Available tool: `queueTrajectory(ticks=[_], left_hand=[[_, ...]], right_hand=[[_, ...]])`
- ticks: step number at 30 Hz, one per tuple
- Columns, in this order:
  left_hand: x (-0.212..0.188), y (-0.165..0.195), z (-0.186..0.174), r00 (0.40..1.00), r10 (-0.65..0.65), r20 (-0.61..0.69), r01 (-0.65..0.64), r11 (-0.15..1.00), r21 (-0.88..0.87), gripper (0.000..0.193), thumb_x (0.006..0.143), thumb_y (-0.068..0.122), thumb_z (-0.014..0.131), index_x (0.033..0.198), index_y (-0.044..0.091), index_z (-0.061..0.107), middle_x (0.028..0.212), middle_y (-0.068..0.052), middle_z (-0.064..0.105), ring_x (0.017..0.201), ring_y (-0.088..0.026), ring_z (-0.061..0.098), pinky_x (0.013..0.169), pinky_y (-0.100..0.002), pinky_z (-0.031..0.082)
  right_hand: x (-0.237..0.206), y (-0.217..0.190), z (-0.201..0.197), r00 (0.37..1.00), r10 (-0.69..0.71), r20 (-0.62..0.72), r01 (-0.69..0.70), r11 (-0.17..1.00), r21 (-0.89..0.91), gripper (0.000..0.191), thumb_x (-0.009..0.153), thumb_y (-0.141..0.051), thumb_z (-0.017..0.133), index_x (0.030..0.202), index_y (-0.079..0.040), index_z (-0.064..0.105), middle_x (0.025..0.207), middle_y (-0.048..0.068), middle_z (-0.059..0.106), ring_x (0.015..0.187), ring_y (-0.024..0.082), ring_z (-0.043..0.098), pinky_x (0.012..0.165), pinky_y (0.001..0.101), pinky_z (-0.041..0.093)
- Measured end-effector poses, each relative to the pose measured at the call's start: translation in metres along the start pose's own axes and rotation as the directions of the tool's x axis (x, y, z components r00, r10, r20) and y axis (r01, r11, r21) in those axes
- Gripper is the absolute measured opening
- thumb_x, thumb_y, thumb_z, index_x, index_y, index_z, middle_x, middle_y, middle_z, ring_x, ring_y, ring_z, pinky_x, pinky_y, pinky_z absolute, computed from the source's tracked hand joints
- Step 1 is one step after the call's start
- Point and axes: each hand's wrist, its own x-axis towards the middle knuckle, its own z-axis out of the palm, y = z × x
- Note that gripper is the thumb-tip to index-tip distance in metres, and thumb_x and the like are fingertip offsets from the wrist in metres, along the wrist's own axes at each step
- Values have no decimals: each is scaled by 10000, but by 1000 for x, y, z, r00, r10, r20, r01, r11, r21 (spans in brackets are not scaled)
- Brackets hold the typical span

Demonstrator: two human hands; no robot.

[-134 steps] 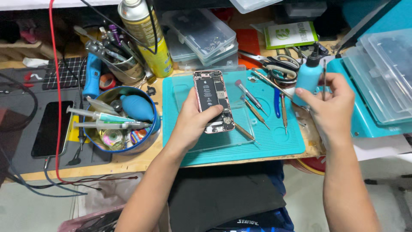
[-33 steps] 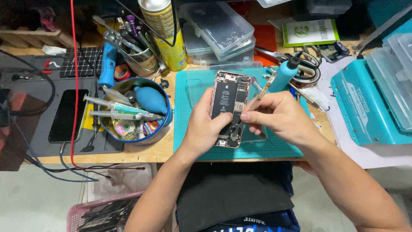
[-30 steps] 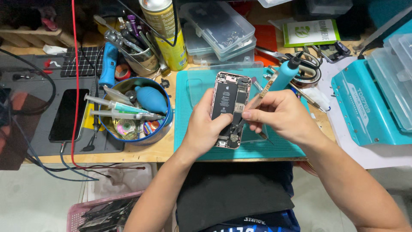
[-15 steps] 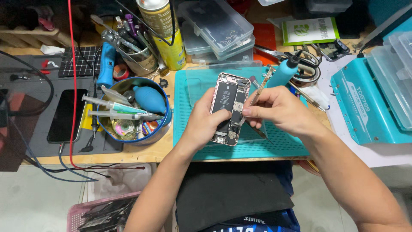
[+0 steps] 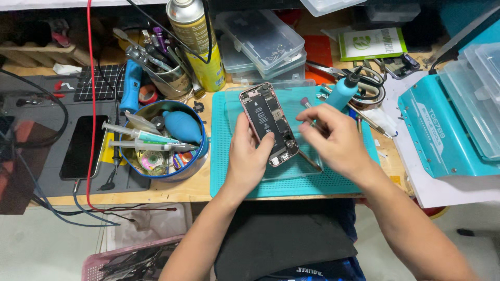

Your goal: The person repairs a disassembled smartphone at a workbench. They use a screwdriver to work on the phone's internal components, reposition the phone body on the mat, then hold the phone upright and use a screwdriver and a brush-like tool on its lower edge and interior, continuing to work on the device.

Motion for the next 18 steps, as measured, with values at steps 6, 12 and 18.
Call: queueTrajectory(ticks=[6,12,18], left_hand=[[-11,15,8,999,-22,-31,28,977,210,391,959,-40,577,1332,-10,464,1163,-114,688,1035,-138,670,872,-309,568],[-4,9,-2,999,-34,32,36,998,-49,402,970,-72,537,1362,-27,461,1229,-106,671,1124,-153,665,1003,-314,543],[1,4,-10,983,-178,47,184,952,-246,434,949,-92,529,1377,-32,485,1235,-120,681,1107,-168,676,957,-310,553]], right_hand=[[1,3,7,997,55,55,-49,994,-97,192,814,-162,804,942,-21,780,766,-6,671,559,43,513,510,231,415],[3,16,-1,967,182,176,-199,976,84,157,897,-149,742,965,-12,780,691,-53,633,610,10,485,539,214,394],[2,23,-5,906,308,291,-386,884,265,169,913,-173,746,974,-18,775,676,-61,577,607,30,474,538,222,364]])
